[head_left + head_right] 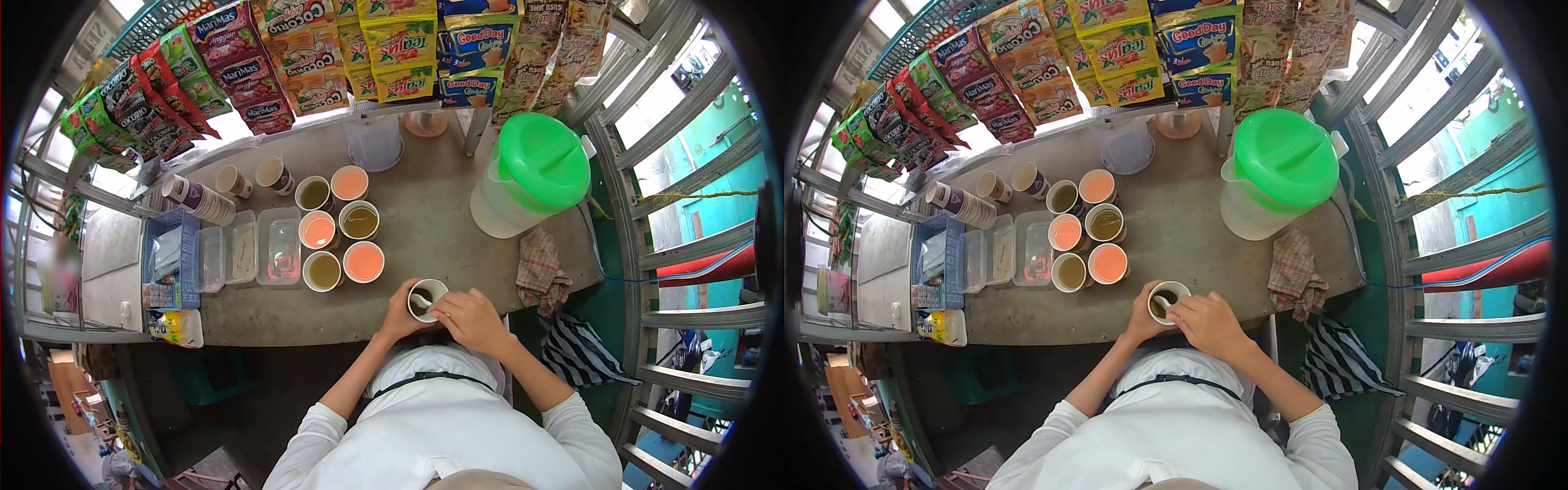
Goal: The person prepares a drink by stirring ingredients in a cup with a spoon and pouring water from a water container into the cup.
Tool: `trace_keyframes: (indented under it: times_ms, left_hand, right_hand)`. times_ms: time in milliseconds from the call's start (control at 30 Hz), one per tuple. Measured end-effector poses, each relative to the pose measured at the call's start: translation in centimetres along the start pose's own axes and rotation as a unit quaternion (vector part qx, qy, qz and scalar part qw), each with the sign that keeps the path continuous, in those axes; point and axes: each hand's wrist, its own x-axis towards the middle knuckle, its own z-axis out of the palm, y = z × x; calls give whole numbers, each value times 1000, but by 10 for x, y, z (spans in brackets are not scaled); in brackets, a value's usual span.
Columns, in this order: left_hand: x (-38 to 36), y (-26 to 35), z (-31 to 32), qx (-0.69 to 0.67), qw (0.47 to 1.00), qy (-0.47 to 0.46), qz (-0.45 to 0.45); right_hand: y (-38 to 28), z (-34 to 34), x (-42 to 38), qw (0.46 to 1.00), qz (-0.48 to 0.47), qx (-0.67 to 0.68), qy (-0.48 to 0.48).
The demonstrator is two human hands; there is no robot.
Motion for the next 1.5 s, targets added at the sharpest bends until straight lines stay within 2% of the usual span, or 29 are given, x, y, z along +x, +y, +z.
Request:
trace_keyframes:
  times_ms: [100,200,300,400,500,567,700,800,900,1000,1100,1200,1400,1500]
  left_hand:
    - [3,1,-6,13,1000,-18,22]
    - [4,-1,-9,10,999,-27,36]
    - [2,-1,-9,12,999,-29,25]
    - [-1,-4,-8,17,1000,-8,17]
    - [-9,-20,-1,12,1000,15,7]
    - [-13,-27,2,12,1000,20,-3]
    - [-16,-23,2,41,998,39,30]
    - [-15,-23,4,25,998,46,40]
    - [-14,-20,1,29,997,63,40]
    - [-13,-22,2,43,995,79,53]
    - [-12,-20,3,39,994,75,64]
    - [-12,-20,2,39,994,79,66]
    - [-13,-21,2,47,994,78,58]
    - [-12,-22,3,24,995,82,56]
  right_hand:
    - [5,0,-3,996,-30,-89,7]
    - [4,-3,-7,991,-51,-112,-62]
    - [1,3,-6,993,-74,-88,-32]
    - [5,5,-7,991,-60,-122,-18]
    - [0,5,-8,987,-77,-124,-74]
    - [1,11,-7,991,-76,-104,-45]
    - [-1,8,-5,989,-46,-134,-28]
    - [-6,9,-9,990,-53,-95,-89]
    - [-2,20,-6,993,-65,-94,22]
    - [-2,16,-5,991,-51,-126,9]
    - [-6,16,-7,995,-49,-63,-65]
    - [-2,21,-4,996,-39,-81,26]
    - [-12,17,-7,993,-51,-91,-56]
    - [-12,22,-8,997,-22,-78,0]
